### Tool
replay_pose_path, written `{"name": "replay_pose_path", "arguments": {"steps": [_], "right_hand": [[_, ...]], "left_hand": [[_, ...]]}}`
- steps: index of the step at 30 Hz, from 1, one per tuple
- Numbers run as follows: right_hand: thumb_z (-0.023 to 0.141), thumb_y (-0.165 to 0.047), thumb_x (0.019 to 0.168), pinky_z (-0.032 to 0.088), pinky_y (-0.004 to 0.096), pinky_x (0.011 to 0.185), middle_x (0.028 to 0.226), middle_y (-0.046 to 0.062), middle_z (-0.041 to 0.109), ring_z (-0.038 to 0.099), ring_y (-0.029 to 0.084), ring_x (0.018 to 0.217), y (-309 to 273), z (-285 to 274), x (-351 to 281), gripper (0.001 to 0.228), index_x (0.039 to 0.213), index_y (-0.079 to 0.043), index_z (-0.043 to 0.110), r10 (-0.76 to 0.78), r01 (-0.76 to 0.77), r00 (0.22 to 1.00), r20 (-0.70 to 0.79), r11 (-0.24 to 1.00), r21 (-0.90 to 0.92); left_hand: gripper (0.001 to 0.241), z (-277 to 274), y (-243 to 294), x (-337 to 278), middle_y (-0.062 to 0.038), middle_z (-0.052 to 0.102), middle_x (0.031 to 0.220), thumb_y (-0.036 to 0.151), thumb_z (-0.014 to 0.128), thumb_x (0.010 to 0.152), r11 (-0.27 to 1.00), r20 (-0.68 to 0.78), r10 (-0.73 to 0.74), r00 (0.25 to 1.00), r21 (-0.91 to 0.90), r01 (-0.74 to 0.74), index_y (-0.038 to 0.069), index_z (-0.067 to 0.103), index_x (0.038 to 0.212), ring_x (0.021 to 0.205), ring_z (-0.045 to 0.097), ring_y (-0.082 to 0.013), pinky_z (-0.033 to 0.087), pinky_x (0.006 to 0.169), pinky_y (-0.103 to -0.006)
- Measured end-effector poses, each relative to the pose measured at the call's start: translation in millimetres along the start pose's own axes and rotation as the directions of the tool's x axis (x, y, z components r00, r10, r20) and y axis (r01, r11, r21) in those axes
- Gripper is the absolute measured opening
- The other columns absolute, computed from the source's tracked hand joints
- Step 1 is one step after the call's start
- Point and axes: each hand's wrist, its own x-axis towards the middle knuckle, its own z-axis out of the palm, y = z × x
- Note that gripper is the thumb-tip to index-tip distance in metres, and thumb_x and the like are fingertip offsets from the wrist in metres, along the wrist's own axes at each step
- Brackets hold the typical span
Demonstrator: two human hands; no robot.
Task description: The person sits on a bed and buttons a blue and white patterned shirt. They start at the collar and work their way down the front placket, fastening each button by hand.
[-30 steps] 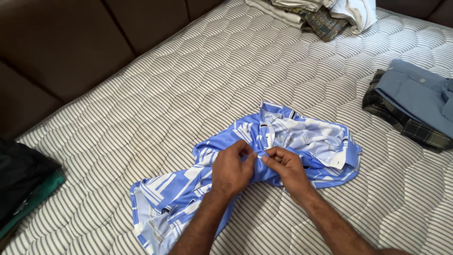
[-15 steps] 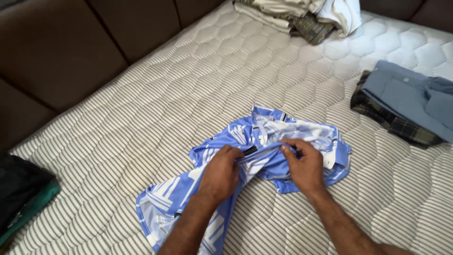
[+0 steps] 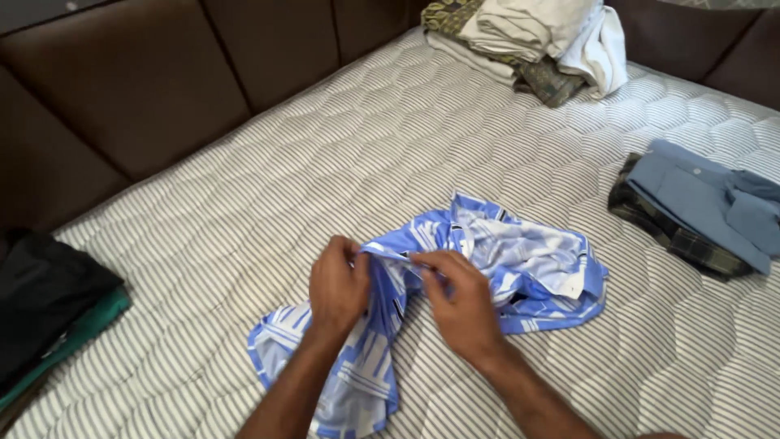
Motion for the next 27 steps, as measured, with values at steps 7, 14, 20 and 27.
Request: {"name": "replay_pose_path", "arguments": {"steps": [7,14,20,27], "right_hand": [[0.061,-0.002,0.088,0.048,0.043,0.097,0.116,0.015,0.071,0.064,0.034,0.111,17,79,-8,0.032,0.118,-0.003,0.070,-0.217,0.247,0.945,0.244,0.964,-0.098],[0.069,-0.009,0.084,0.051,0.040,0.089,0.102,0.011,0.073,0.066,0.029,0.102,58,111,-20,0.019,0.103,-0.006,0.073,0.009,0.045,0.972,0.233,0.973,-0.225],[0.080,-0.012,0.079,0.053,0.033,0.084,0.102,0.007,0.073,0.067,0.020,0.094,110,131,-8,0.030,0.106,-0.005,0.070,0.164,-0.162,0.967,0.196,0.986,-0.030],[0.074,-0.010,0.089,0.053,0.030,0.090,0.105,0.005,0.076,0.068,0.014,0.100,118,125,-1,0.022,0.110,-0.004,0.075,0.096,-0.154,0.920,0.380,0.980,0.124]], "left_hand": [[0.016,-30,-55,-51,-0.007,0.069,0.075,0.011,0.076,0.087,0.899,0.214,-0.170,0.962,-0.366,0.240,0.001,0.065,0.093,0.067,0.066,-0.0165,0.054,0.061,-0.0322],[0.021,-17,-91,-72,-0.005,0.073,0.082,0.003,0.076,0.080,0.725,0.399,-0.269,0.877,-0.515,0.457,0.002,0.071,0.100,0.074,0.069,-0.0110,0.057,0.068,-0.0269],[0.012,-20,-80,-48,-0.010,0.074,0.086,0.013,0.075,0.082,0.974,0.097,-0.196,0.976,-0.096,0.205,0.007,0.074,0.093,0.079,0.071,-0.0259,0.055,0.070,-0.0393],[0.013,-15,-108,-29,-0.007,0.074,0.077,0.019,0.075,0.083,0.927,0.325,-0.233,0.917,-0.212,0.310,0.007,0.074,0.087,0.073,0.072,-0.0222,0.056,0.067,-0.0369]]}}
